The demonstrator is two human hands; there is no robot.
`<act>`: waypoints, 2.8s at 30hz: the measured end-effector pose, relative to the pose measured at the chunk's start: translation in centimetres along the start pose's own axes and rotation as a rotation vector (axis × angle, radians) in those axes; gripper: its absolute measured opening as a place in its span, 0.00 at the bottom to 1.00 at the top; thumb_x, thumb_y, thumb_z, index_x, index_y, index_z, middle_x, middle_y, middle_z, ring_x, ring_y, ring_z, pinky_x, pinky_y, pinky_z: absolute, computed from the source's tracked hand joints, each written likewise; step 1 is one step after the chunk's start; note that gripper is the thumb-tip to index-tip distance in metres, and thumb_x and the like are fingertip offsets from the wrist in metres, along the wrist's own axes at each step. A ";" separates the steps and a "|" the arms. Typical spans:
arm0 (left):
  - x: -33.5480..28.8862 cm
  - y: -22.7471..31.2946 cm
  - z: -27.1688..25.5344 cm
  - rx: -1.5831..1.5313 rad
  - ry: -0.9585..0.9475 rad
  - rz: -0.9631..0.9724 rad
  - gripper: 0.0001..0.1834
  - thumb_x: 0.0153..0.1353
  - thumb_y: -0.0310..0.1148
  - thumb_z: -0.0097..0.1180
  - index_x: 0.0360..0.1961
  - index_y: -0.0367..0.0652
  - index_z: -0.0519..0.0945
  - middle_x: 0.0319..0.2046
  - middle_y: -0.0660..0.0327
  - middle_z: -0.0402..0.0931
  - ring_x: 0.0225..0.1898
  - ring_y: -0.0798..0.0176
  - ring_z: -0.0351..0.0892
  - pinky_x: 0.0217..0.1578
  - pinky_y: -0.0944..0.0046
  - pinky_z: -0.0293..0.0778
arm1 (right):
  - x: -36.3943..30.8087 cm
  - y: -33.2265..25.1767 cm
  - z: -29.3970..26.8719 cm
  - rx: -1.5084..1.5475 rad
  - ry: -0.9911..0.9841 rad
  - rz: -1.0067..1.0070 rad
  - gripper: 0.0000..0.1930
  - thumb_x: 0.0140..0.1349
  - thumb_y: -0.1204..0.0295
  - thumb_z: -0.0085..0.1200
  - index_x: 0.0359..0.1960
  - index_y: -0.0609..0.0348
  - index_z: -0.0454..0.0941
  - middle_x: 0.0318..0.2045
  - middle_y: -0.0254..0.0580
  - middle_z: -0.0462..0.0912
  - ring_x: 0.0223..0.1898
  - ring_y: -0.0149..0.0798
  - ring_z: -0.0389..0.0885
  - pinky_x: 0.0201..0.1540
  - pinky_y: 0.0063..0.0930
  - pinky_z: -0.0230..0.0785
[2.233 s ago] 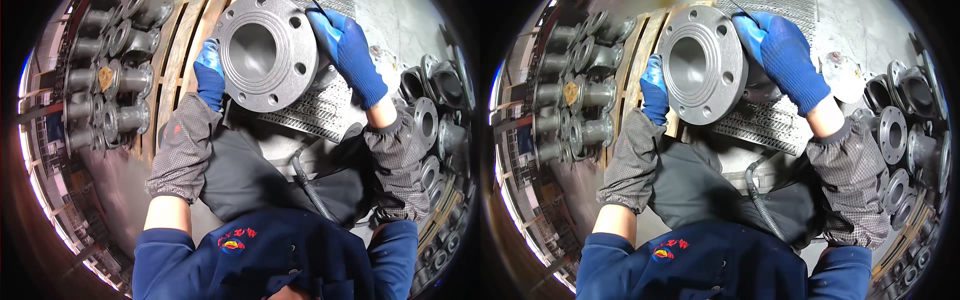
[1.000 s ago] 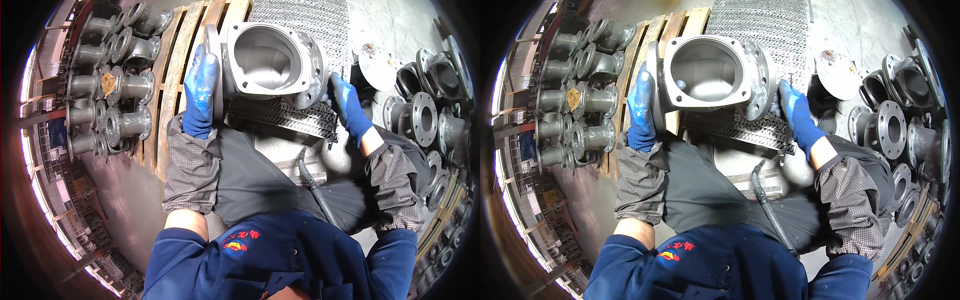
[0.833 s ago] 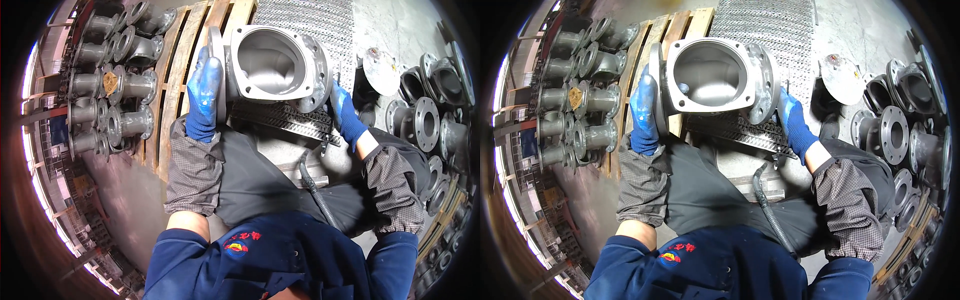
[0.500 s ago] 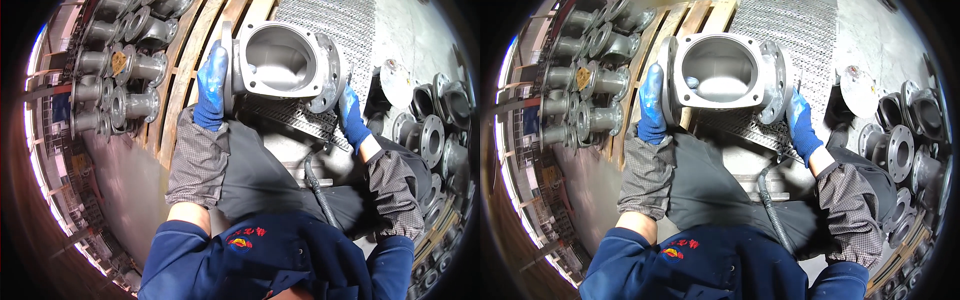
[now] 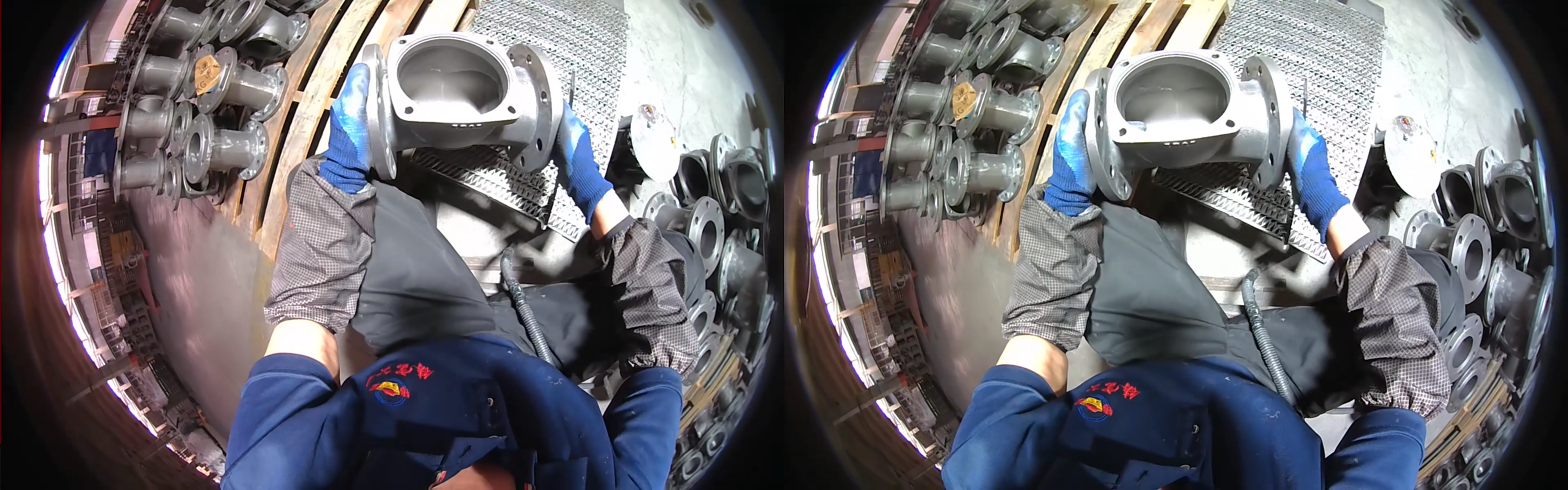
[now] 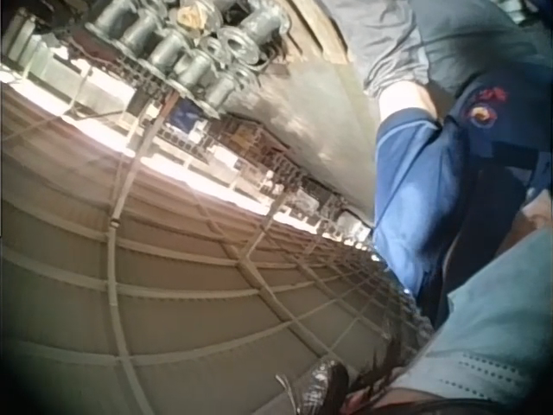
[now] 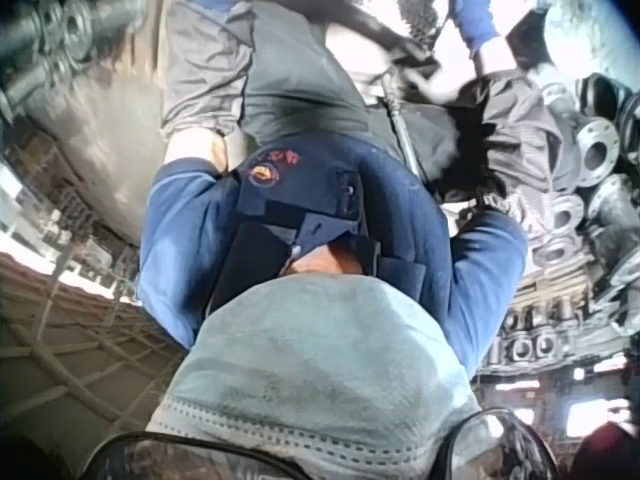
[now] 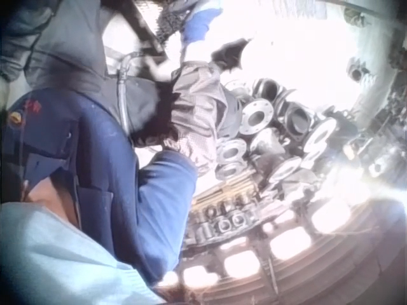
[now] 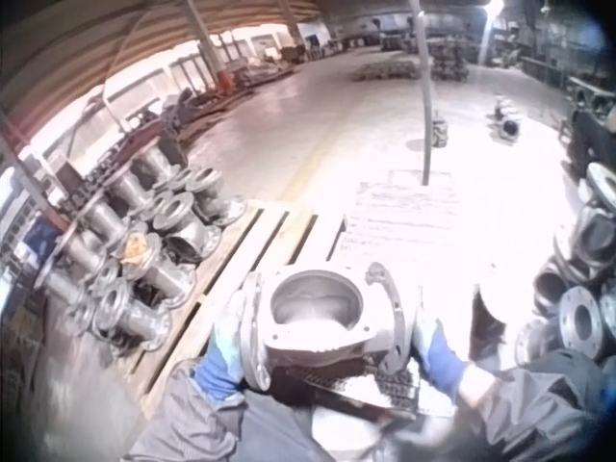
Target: The person handles various metal pipe fittings and valve bodies, turning them over by hand to check all sides while using a small scribe-like tool to point at or clear debris from specific areas.
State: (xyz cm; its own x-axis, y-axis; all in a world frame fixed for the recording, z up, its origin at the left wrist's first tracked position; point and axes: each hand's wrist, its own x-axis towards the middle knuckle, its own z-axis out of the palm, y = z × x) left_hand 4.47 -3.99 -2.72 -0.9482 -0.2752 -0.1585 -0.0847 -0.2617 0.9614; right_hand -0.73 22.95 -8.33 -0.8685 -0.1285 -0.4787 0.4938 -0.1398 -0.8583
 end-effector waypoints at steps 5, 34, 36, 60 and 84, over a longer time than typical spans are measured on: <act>-1.7 1.9 0.4 0.409 -0.113 0.230 0.27 0.65 0.49 0.42 0.52 0.36 0.68 0.39 0.55 0.77 0.37 0.62 0.79 0.38 0.66 0.76 | 0.0 2.0 -2.1 0.017 -0.109 -0.048 0.23 0.68 0.55 0.37 0.52 0.61 0.69 0.40 0.41 0.78 0.36 0.36 0.78 0.38 0.29 0.74; -2.0 3.5 10.2 0.360 -0.241 0.076 0.41 0.53 0.32 0.62 0.65 0.35 0.55 0.56 0.52 0.66 0.46 0.66 0.73 0.42 0.71 0.73 | 0.3 3.4 -6.2 -0.194 0.305 -0.213 0.21 0.65 0.60 0.42 0.44 0.68 0.76 0.36 0.39 0.81 0.39 0.31 0.74 0.45 0.25 0.66; 1.2 1.5 7.2 0.659 -0.367 0.554 0.36 0.53 0.30 0.61 0.63 0.39 0.60 0.55 0.48 0.66 0.49 0.59 0.72 0.46 0.67 0.72 | -0.9 4.5 -5.4 -0.126 0.276 -0.282 0.19 0.65 0.61 0.44 0.43 0.68 0.76 0.34 0.36 0.81 0.38 0.28 0.74 0.44 0.22 0.66; 4.1 3.2 7.8 0.886 -0.459 0.725 0.22 0.60 0.25 0.51 0.57 0.41 0.70 0.53 0.47 0.70 0.52 0.59 0.73 0.54 0.66 0.66 | -0.5 1.1 -7.5 0.076 -0.012 -0.033 0.15 0.62 0.72 0.38 0.45 0.66 0.74 0.36 0.40 0.79 0.35 0.33 0.78 0.39 0.24 0.73; 4.1 3.6 10.6 0.803 -0.266 0.414 0.33 0.55 0.35 0.58 0.62 0.40 0.64 0.55 0.52 0.68 0.53 0.64 0.69 0.52 0.68 0.66 | 0.0 -1.9 -8.6 0.288 -0.037 -0.120 0.19 0.66 0.69 0.33 0.52 0.69 0.69 0.43 0.49 0.79 0.39 0.34 0.80 0.35 0.19 0.74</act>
State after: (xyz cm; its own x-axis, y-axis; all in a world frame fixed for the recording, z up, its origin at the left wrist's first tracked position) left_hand -2.97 3.78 2.47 -0.9805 0.0424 0.1917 0.1828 0.5531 0.8128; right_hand -2.03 31.61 -8.31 -0.9216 -0.1297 -0.3657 0.3848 -0.4279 -0.8178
